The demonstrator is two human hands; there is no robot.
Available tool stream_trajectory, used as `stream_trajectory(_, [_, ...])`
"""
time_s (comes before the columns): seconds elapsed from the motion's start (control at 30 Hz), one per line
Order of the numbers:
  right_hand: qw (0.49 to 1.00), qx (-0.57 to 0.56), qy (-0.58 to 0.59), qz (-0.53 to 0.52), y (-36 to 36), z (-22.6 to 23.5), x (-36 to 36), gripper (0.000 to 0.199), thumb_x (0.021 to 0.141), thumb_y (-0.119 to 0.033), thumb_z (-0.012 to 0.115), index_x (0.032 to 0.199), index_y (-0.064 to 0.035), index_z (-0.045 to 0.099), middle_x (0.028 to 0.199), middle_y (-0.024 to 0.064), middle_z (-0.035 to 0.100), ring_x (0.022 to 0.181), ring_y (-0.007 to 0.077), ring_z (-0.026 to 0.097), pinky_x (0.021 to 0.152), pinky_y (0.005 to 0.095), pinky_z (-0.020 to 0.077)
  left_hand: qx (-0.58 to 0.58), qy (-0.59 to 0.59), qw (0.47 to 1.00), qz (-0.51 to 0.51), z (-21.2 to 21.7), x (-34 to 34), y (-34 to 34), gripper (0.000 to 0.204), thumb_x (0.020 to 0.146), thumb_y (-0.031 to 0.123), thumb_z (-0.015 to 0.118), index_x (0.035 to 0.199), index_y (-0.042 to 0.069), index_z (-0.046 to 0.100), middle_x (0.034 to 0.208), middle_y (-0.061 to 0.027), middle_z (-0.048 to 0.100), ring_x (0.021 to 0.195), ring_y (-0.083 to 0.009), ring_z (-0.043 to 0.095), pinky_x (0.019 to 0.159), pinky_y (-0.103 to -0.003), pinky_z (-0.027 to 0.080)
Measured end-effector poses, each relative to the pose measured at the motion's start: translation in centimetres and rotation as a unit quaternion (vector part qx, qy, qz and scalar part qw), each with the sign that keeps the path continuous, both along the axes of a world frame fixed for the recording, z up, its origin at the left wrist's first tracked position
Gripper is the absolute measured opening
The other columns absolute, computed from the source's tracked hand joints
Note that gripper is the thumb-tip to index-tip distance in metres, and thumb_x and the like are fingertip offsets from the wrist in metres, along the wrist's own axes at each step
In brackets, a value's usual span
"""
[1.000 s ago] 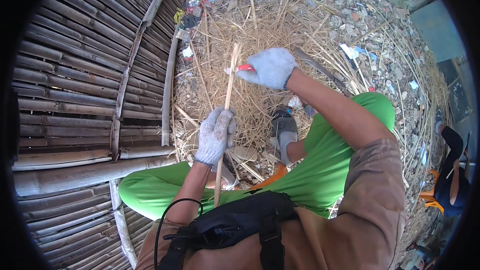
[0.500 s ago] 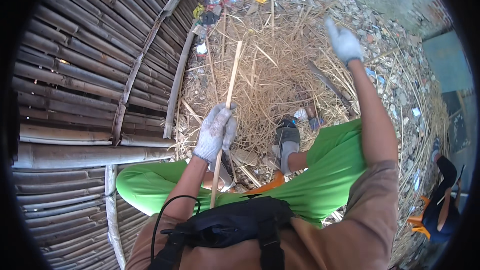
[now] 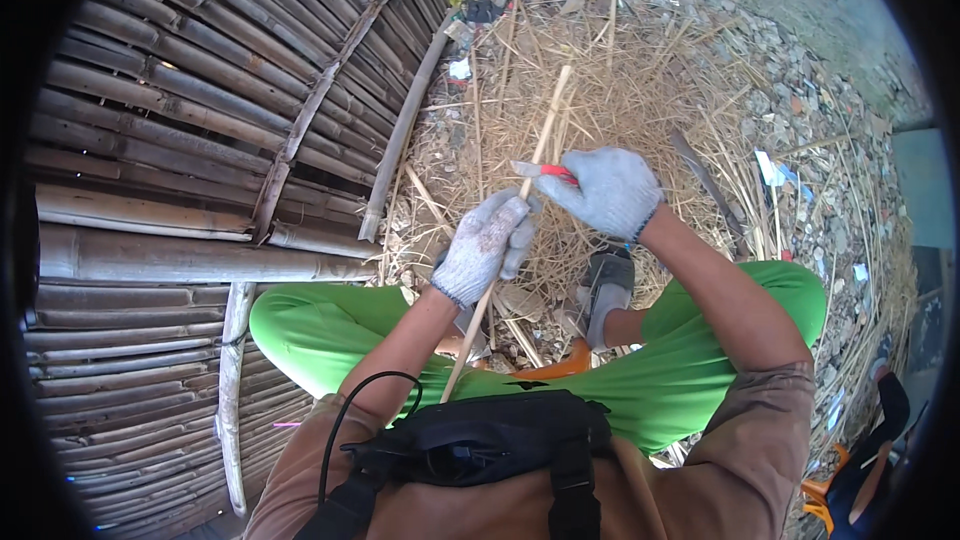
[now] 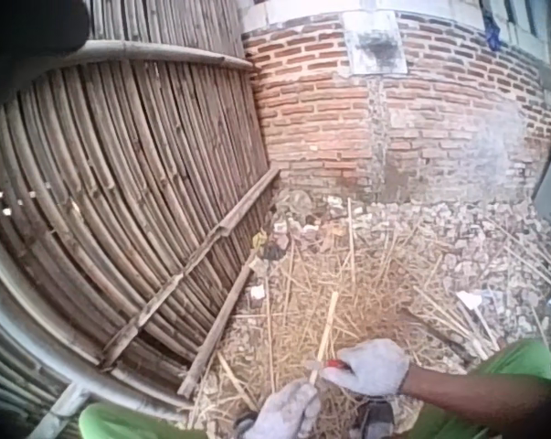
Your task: The person strips bark or outer layers from long bamboo poles using a small hand tool while sitting on the ground.
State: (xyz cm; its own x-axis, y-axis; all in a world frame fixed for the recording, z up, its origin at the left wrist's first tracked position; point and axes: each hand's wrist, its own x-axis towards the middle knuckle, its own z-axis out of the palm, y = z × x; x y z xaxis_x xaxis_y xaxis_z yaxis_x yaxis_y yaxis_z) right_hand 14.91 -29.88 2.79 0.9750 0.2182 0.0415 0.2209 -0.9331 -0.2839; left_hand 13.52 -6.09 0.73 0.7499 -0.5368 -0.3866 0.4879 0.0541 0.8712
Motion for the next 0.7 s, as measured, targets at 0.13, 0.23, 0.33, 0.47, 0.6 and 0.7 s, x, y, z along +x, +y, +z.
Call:
stream_trajectory(0.13, [0.999,-0.007,-0.018,-0.03,-1.6,-0.1,1.3,0.061,0.106,-0.066,0.054,0.087,-0.0119,0.075,0.079,0.0179,0.076,0.079,0.0394,0.078,0.072,0.055,0.0607,0.015,-0.033,0.999,0.018,-0.6,-1.2,0.2,0.03,0.119,0.031,0.053,0.125,0.003,0.062,0.074,0.0044,0.052,0.049,-0.0062,0.045,0.04,-0.023,0.035])
stream_trajectory(0.23, [0.991,-0.026,-0.038,-0.125,-5.7,1.0,3.8,0.07,0.107,-0.072,0.046,0.097,-0.0112,0.079,0.092,0.0222,0.078,0.089,0.0431,0.077,0.081,0.0564,0.0605,0.023,-0.033,0.999,0.006,0.3,-2.0,0.1,0.031,0.118,0.032,0.054,0.124,0.003,0.063,0.074,0.0046,0.053,0.048,-0.0056,0.045,0.041,-0.023,0.037])
stream_trajectory(0.33, [0.954,0.007,-0.034,-0.299,-13.7,1.4,6.2,0.08,0.107,-0.077,0.04,0.112,-0.0082,0.08,0.103,0.0266,0.078,0.103,0.0456,0.076,0.091,0.0565,0.0588,0.051,-0.055,0.996,-0.049,1.7,-3.1,0.3,0.032,0.118,0.033,0.056,0.126,0.003,0.064,0.073,0.003,0.056,0.048,-0.0061,0.05,0.042,-0.023,0.039])
stream_trajectory(0.47, [0.946,0.007,-0.073,-0.316,-15.7,2.7,5.7,0.082,0.107,-0.078,0.04,0.118,-0.0073,0.079,0.103,0.0262,0.078,0.104,0.0448,0.076,0.09,0.0551,0.0588,0.017,-0.088,0.996,-0.016,1.7,-2.5,-0.1,0.033,0.117,0.031,0.056,0.132,0.001,0.061,0.077,0.002,0.06,0.048,-0.0048,0.05,0.041,-0.021,0.039])
stream_trajectory(0.6, [0.971,0.161,-0.087,-0.156,-6.0,2.4,2.3,0.078,0.107,-0.076,0.044,0.115,-0.007,0.079,0.099,0.0242,0.077,0.096,0.0424,0.076,0.084,0.0538,0.0585,0.015,-0.039,0.999,0.025,-0.7,-1.3,0.2,0.034,0.117,0.031,0.056,0.133,0.001,0.061,0.077,0.0013,0.06,0.048,-0.0063,0.05,0.04,-0.023,0.04])
stream_trajectory(0.7, [0.987,0.146,-0.045,-0.049,-1.4,2.2,0.1,0.068,0.107,-0.07,0.051,0.108,-0.0079,0.079,0.093,0.0225,0.077,0.089,0.0419,0.077,0.079,0.0542,0.059,0.035,-0.032,0.998,0.027,-0.1,-1.1,0.0,0.034,0.118,0.031,0.055,0.132,0.001,0.061,0.076,0.0015,0.058,0.047,-0.007,0.049,0.04,-0.024,0.04])
